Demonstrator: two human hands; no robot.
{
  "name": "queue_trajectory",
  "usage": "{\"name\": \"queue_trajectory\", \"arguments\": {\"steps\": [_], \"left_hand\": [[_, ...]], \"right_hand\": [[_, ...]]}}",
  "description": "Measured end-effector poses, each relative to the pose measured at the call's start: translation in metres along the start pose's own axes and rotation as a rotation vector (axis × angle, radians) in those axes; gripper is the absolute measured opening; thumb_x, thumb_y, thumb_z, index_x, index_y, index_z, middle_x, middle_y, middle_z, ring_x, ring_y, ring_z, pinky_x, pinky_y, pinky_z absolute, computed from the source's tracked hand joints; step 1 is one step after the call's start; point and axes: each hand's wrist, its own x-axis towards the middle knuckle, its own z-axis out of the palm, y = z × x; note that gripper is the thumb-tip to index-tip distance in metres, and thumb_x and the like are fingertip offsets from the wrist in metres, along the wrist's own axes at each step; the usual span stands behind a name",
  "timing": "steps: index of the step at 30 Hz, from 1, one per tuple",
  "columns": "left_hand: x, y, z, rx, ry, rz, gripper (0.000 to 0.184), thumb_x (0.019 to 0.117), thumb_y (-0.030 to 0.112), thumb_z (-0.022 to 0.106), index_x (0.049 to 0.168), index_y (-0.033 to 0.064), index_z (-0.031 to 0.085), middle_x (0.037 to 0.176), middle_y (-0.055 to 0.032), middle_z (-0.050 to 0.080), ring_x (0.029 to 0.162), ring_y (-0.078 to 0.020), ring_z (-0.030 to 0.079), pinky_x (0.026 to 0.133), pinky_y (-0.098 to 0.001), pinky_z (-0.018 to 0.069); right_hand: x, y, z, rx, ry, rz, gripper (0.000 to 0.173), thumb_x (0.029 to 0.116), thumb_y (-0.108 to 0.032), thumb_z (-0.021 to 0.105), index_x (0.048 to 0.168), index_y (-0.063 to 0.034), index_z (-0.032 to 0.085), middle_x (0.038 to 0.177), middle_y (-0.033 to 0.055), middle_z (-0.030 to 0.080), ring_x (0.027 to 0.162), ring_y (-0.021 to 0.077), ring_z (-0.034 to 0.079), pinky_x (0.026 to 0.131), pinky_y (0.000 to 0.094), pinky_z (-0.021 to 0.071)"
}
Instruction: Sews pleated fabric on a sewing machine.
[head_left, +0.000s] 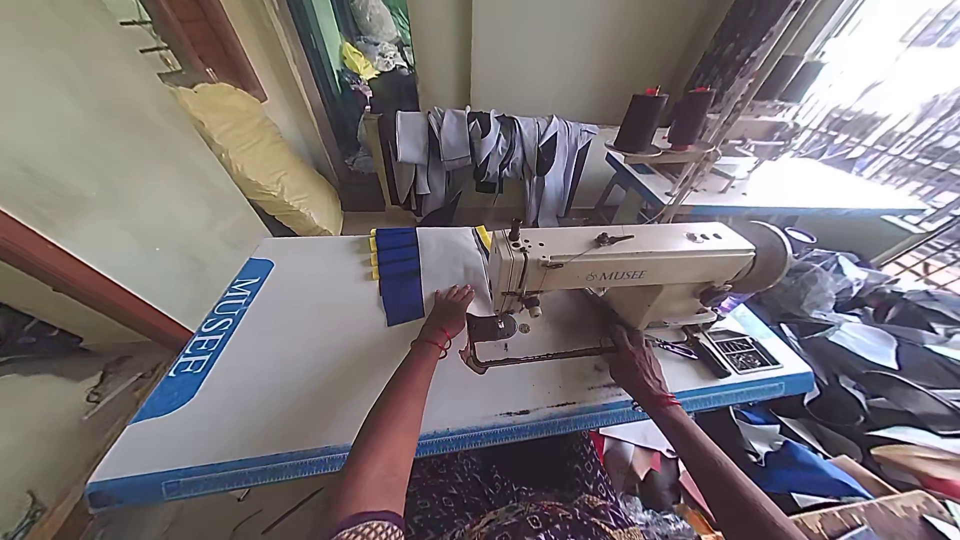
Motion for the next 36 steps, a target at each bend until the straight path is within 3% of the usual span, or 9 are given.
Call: {"name": "queue_trajectory", "arguments": {"steps": [6,14,16,17,19,21,25,31,36], "left_hand": [[0.032,-0.008,-0.012,-0.101,0.098,-0.148,0.056,0.0989,-0.005,0.047,0.153,0.0081,0.047,0.165,-0.0094,0.037,0.156,-0.0334,0.025,0.119,-0.0726,0.0130],[0.045,-0.020,-0.014,-0.093,0.136,-0.098,0.059,0.0920,-0.007,0.059,0.149,0.0029,0.051,0.160,-0.0162,0.044,0.152,-0.0377,0.033,0.118,-0.0687,0.0210],[0.046,-0.025,-0.012,-0.110,0.159,-0.058,0.056,0.0938,-0.009,0.055,0.149,0.0025,0.051,0.157,-0.0176,0.046,0.150,-0.0376,0.036,0.119,-0.0643,0.0235],[0.046,-0.027,-0.012,-0.132,0.170,-0.049,0.057,0.0937,-0.011,0.053,0.149,0.0030,0.051,0.157,-0.0175,0.047,0.150,-0.0372,0.037,0.120,-0.0629,0.0235],[0.044,-0.030,-0.012,-0.180,0.195,-0.048,0.061,0.0906,-0.013,0.055,0.149,0.0024,0.050,0.155,-0.0180,0.049,0.149,-0.0367,0.038,0.121,-0.0604,0.0226],[0.045,-0.034,-0.011,-0.194,0.214,-0.047,0.059,0.0901,-0.013,0.055,0.147,0.0000,0.051,0.154,-0.0190,0.049,0.149,-0.0365,0.039,0.121,-0.0584,0.0239],[0.050,-0.034,-0.001,-0.186,0.235,-0.068,0.051,0.0917,-0.008,0.058,0.142,-0.0001,0.058,0.153,-0.0166,0.052,0.148,-0.0322,0.040,0.122,-0.0559,0.0250],[0.052,-0.035,-0.001,-0.168,0.272,-0.075,0.048,0.0925,-0.010,0.056,0.140,-0.0023,0.058,0.150,-0.0186,0.054,0.146,-0.0320,0.044,0.122,-0.0528,0.0272],[0.039,-0.036,-0.006,-0.258,0.340,-0.107,0.034,0.1033,0.001,0.049,0.133,-0.0034,0.064,0.136,-0.0228,0.064,0.133,-0.0378,0.056,0.118,-0.0525,0.0349]], "right_hand": [[0.019,0.004,-0.003,-0.010,0.100,-0.116,0.044,0.1002,-0.026,0.064,0.133,0.0035,0.061,0.133,0.0339,0.059,0.124,0.0527,0.056,0.102,0.0650,0.0441],[0.041,0.003,-0.008,0.145,-0.086,-0.105,0.062,0.0965,-0.016,0.069,0.152,-0.0034,0.044,0.143,0.0308,0.054,0.126,0.0500,0.057,0.106,0.0636,0.0432],[0.035,0.004,-0.012,0.268,-0.136,-0.059,0.065,0.0968,-0.011,0.067,0.155,-0.0027,0.039,0.133,0.0276,0.062,0.112,0.0416,0.067,0.098,0.0564,0.0508],[0.034,0.009,-0.010,0.332,-0.176,-0.026,0.066,0.0981,-0.011,0.065,0.157,-0.0043,0.037,0.119,0.0245,0.068,0.093,0.0337,0.071,0.084,0.0497,0.0568],[0.028,0.013,-0.009,0.378,-0.264,-0.010,0.067,0.0972,-0.009,0.064,0.157,-0.0053,0.035,0.098,0.0216,0.071,0.074,0.0277,0.067,0.071,0.0455,0.0548],[0.027,0.012,-0.011,0.275,-0.313,-0.078,0.067,0.0939,-0.015,0.072,0.153,-0.0036,0.043,0.098,0.0208,0.072,0.080,0.0298,0.068,0.079,0.0478,0.0545],[0.043,0.001,-0.020,-0.023,-0.424,-0.294,0.073,0.0903,-0.038,0.077,0.151,-0.0074,0.049,0.124,0.0258,0.067,0.116,0.0425,0.065,0.102,0.0613,0.0462],[0.070,-0.048,-0.022,-0.153,-0.422,-0.412,0.081,0.0917,-0.043,0.074,0.160,-0.0206,0.037,0.121,0.0260,0.068,0.110,0.0449,0.066,0.096,0.0628,0.0477],[0.055,-0.050,-0.010,-0.115,-0.391,-0.415,0.070,0.0986,-0.034,0.067,0.159,-0.0119,0.039,0.131,0.0273,0.064,0.117,0.0474,0.063,0.100,0.0630,0.0459]]}}
